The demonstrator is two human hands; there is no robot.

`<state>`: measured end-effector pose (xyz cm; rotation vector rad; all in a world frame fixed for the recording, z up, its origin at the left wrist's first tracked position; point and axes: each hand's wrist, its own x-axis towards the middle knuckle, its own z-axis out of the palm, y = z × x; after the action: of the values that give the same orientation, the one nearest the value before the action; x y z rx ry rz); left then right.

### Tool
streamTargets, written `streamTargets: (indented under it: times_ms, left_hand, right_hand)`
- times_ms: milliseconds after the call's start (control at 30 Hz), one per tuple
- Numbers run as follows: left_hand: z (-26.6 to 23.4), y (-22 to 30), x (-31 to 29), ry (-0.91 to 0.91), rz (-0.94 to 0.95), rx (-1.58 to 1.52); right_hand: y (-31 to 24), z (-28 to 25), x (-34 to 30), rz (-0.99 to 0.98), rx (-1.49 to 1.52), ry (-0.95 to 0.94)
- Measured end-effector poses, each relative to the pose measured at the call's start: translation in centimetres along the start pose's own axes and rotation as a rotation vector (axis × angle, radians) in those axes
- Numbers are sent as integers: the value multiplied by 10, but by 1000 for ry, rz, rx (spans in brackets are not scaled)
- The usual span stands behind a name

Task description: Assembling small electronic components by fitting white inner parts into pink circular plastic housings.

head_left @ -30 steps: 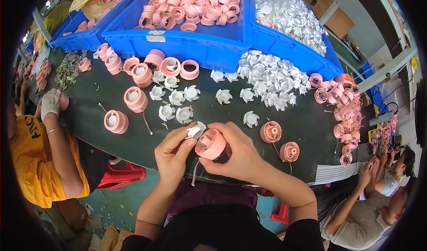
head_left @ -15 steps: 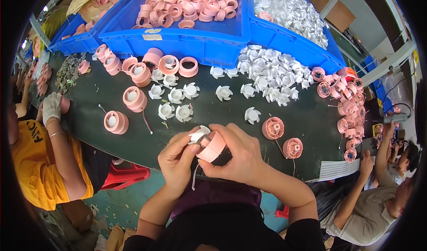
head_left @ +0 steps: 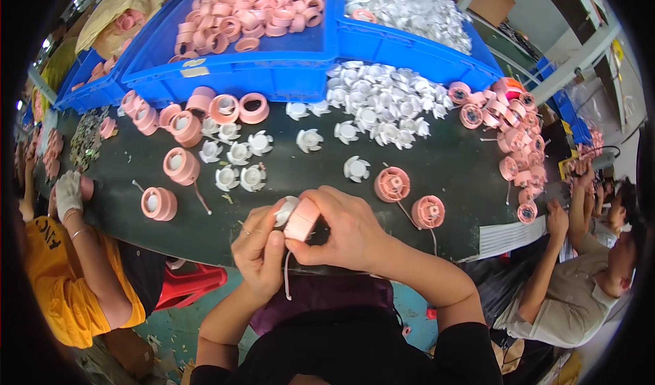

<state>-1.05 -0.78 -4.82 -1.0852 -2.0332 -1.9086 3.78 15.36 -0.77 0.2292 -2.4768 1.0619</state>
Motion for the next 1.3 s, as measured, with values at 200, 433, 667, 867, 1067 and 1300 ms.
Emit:
streamTargets:
  times_ms: [200,433,667,867,1067,1300]
  left_hand:
    - [-10,-14,8,-253,-89,37]
    - [-10,4,24,-355,-548,94]
    - [-15,4,26,-117,-438,598]
    - [2,37,36,-19,-152,551]
    - [50,24,40,-391,225,786]
    - [75,-2,39,-408,217,950]
  right_hand:
    - [14,-2,-9,221,-28,-183]
    - [21,2,-7,217,-87,-107]
    - [24,-26,10,35,-553,-65]
    - [69,-49,1,114,-641,-231]
    - [49,-56,-9,39,-454,-121]
    - [58,-85,-38,183,-718,-117]
